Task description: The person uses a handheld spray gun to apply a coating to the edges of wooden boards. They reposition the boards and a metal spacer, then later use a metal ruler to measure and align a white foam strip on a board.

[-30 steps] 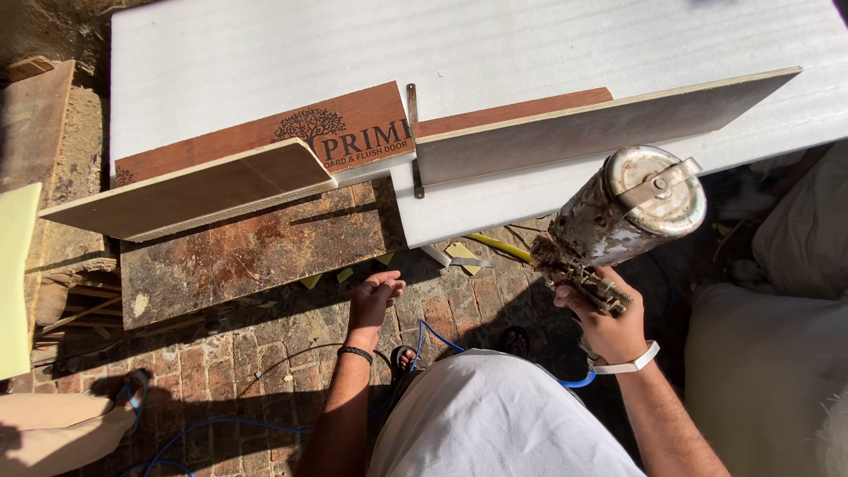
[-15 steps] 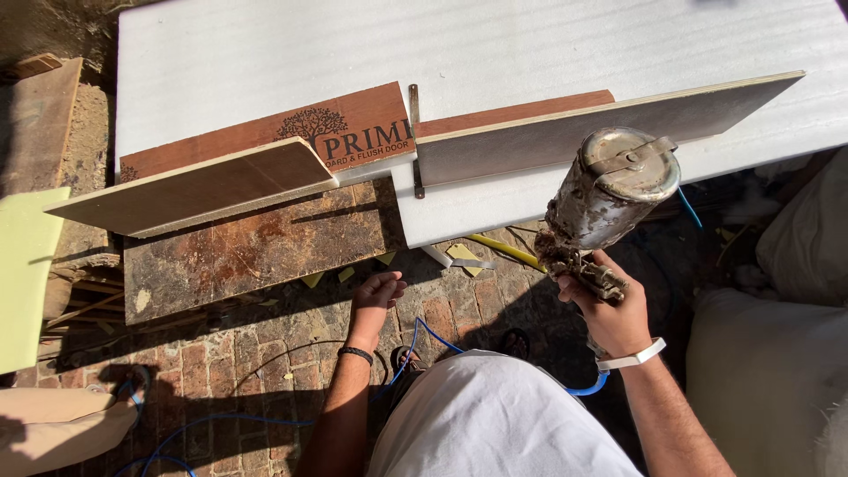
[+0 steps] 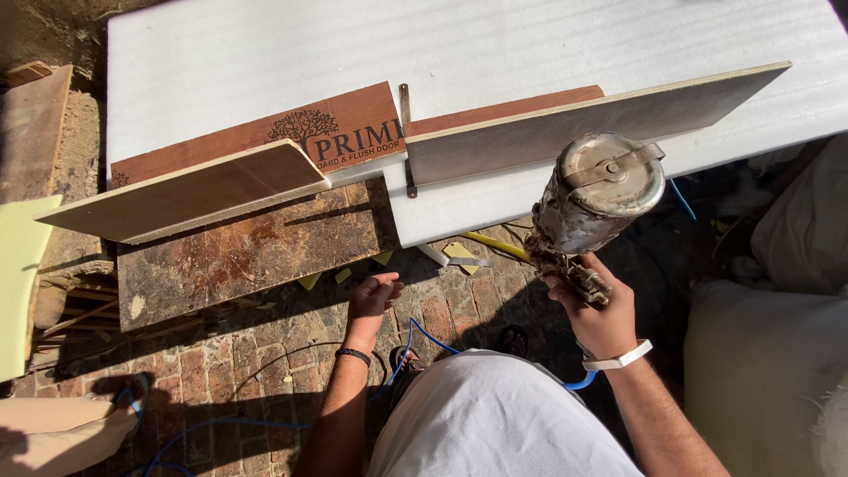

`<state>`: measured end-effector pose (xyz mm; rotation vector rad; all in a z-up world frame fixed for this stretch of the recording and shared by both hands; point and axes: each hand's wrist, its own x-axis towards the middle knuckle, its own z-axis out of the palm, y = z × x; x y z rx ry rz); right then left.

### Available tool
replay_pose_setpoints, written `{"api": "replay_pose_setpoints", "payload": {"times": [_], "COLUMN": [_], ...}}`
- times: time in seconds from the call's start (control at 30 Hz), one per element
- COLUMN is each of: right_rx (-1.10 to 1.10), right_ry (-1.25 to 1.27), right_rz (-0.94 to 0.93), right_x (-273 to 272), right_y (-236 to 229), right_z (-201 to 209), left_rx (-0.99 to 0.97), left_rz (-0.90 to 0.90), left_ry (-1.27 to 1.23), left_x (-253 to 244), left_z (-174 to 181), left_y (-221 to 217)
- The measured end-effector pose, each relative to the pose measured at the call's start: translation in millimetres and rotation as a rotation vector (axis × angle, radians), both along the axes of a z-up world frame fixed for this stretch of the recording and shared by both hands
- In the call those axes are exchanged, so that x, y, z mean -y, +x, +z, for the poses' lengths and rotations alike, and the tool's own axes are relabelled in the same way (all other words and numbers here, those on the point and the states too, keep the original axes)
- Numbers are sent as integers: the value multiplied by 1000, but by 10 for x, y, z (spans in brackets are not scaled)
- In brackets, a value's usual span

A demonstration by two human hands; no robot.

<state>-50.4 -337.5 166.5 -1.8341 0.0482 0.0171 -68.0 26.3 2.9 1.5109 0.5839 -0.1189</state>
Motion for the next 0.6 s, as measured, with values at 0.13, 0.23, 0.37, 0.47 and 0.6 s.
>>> {"api": "replay_pose_setpoints", "payload": {"times": [0.13,0.23,0.37,0.47,0.6], "right_rx": [57,47,29,77,26], "right_ry": [130,106,251,203,184], "right_rz": [57,-38,9,-59,-26], "right_x": [-7,40,110,112,128], "right_y": [31,17,14,4,-42], "right_z": [45,41,32,6,3], "left_rx": [42,8,-28,-37,-18], "left_rz": [-6,-16,-26,-23,-36], "left_ry": [-43,-32,31,31,1], "left_x": [20,41,61,65,102], "left_z": [24,29,82,96,78], "left_y": [71,45,51,45,105]}}
